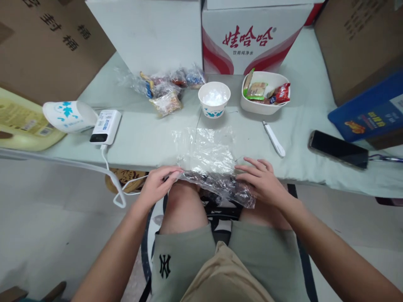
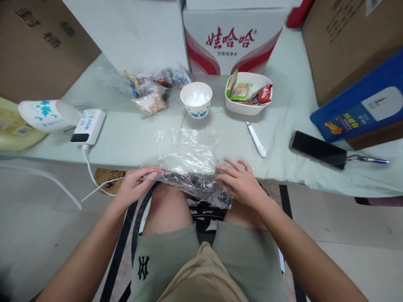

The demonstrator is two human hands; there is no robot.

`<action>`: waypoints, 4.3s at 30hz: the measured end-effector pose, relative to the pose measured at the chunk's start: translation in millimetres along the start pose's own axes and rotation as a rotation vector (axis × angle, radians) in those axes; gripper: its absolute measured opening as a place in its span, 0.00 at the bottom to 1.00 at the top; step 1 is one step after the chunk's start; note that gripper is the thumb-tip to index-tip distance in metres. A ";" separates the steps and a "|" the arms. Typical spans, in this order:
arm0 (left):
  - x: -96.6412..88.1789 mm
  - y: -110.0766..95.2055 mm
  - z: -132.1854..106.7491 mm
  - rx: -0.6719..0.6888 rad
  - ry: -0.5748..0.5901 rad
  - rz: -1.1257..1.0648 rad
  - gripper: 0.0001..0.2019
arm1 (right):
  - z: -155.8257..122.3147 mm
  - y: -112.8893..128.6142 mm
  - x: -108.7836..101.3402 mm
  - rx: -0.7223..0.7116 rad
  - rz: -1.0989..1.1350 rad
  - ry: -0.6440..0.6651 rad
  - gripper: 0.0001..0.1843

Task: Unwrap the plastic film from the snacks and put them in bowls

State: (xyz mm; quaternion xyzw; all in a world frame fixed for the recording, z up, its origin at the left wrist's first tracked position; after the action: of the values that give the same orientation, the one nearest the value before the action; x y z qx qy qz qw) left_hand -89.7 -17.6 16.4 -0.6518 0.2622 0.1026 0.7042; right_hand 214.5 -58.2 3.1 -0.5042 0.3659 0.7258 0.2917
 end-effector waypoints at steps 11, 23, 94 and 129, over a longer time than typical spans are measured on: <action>-9.7 16.3 12.8 -0.143 -0.460 -0.242 0.14 | 15.0 -23.4 6.7 0.674 0.693 -0.234 0.19; -14.5 16.7 51.9 -0.401 -0.512 0.234 0.08 | 31.7 -34.9 16.5 0.896 0.578 -0.207 0.33; 84.3 -29.4 75.8 -0.237 -0.189 -0.052 0.22 | 22.0 -13.2 10.0 0.592 0.123 -0.345 0.29; 140.4 -65.1 71.6 0.042 0.195 -0.099 0.30 | -12.5 -53.4 -11.0 0.753 0.379 -0.480 0.31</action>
State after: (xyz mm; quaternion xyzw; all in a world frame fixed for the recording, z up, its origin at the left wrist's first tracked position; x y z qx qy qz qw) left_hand 77.0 15.9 2.9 -0.6561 0.2988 -0.0018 0.6930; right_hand 266.8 -39.1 -1.9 -0.1064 0.6109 0.6791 0.3927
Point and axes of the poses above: each hand's wrist, its own z-axis towards the middle knuckle, its own x-axis out of the palm, y = z × x, the point moved 7 cm from there along z, towards the middle knuckle, and after that the axes turned 9 degrees about -z, right-handed, at the moved point
